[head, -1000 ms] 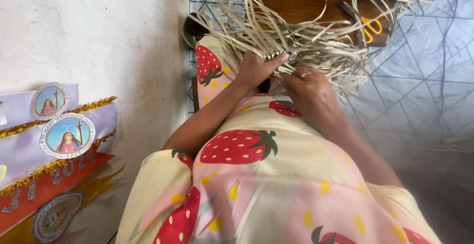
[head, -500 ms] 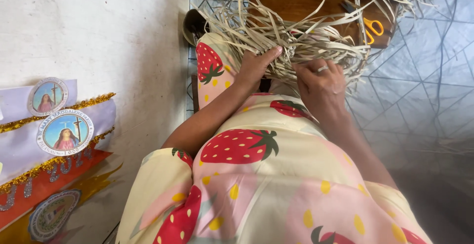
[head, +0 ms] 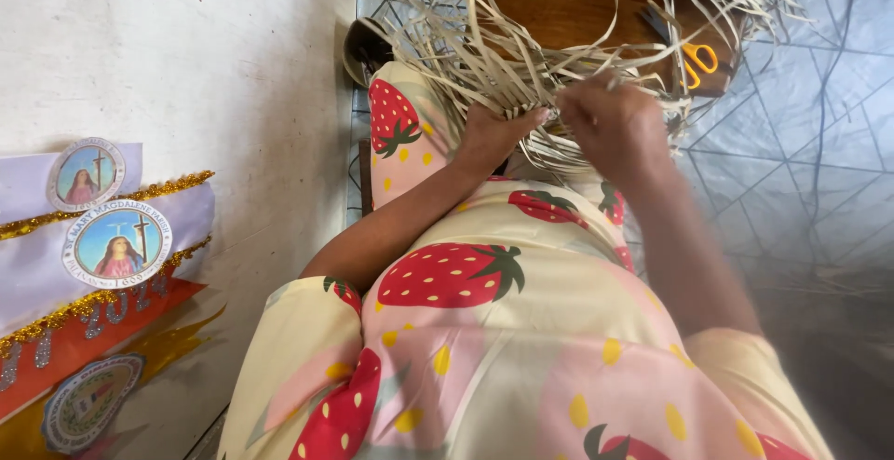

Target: Weaving and braiding dried plant fibers to create a craft item

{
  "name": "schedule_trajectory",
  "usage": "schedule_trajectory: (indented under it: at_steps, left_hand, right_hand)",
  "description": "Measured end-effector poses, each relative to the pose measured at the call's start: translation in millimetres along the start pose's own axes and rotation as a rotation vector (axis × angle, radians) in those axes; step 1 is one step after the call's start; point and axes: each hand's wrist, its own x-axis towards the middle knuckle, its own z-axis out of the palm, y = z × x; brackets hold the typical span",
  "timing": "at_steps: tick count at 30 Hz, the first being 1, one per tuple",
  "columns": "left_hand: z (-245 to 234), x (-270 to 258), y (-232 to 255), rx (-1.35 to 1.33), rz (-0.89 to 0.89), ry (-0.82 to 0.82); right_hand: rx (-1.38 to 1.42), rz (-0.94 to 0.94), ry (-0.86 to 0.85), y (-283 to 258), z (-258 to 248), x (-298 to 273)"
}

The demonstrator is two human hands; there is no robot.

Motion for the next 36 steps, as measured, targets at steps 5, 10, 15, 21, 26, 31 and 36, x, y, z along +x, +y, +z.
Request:
schedule_trajectory:
  at_steps: [5, 10, 15, 21, 26, 31, 36]
  left_hand:
    - [12.9, -10.2, 55.2, 0.233, -0.057, -0.081]
    - [11.3, -4.9, 39.6, 0.297, -0.105, -0.079]
    - [9.0, 3.8, 19.8, 0.177, -0.011, -0.069]
    - [6.6, 6.0, 61.2, 0.195, -0.278, 0.168]
    - [-2.8, 20.9, 28.2, 0.01, -0.092, 0.075]
    - [2.1, 32.0, 13.3, -0.022, -0.118, 0.121]
    - [-0.2, 25.5, 25.3, 0.063, -0.174, 0.116]
  right_hand:
    - [0.125, 0.419, -0.712, -21.2, -35.2, 85.7]
    - [0.321, 0.345, -0.657, 7.1, -4.1, 94.4]
    - [0.276, 0.199, -0.522, 11.6, 30.4, 93.0]
    - [0.207, 0.054, -0.182, -5.5, -15.3, 54.4]
    - [0.053, 0.193, -0.177, 6.7, -1.1, -5.9]
    - [-0.089, 0.148, -0.084, -2.9, 11.5, -30.8]
    - [-0.049, -0.003, -0.043, -35.2, 20.6, -22.0]
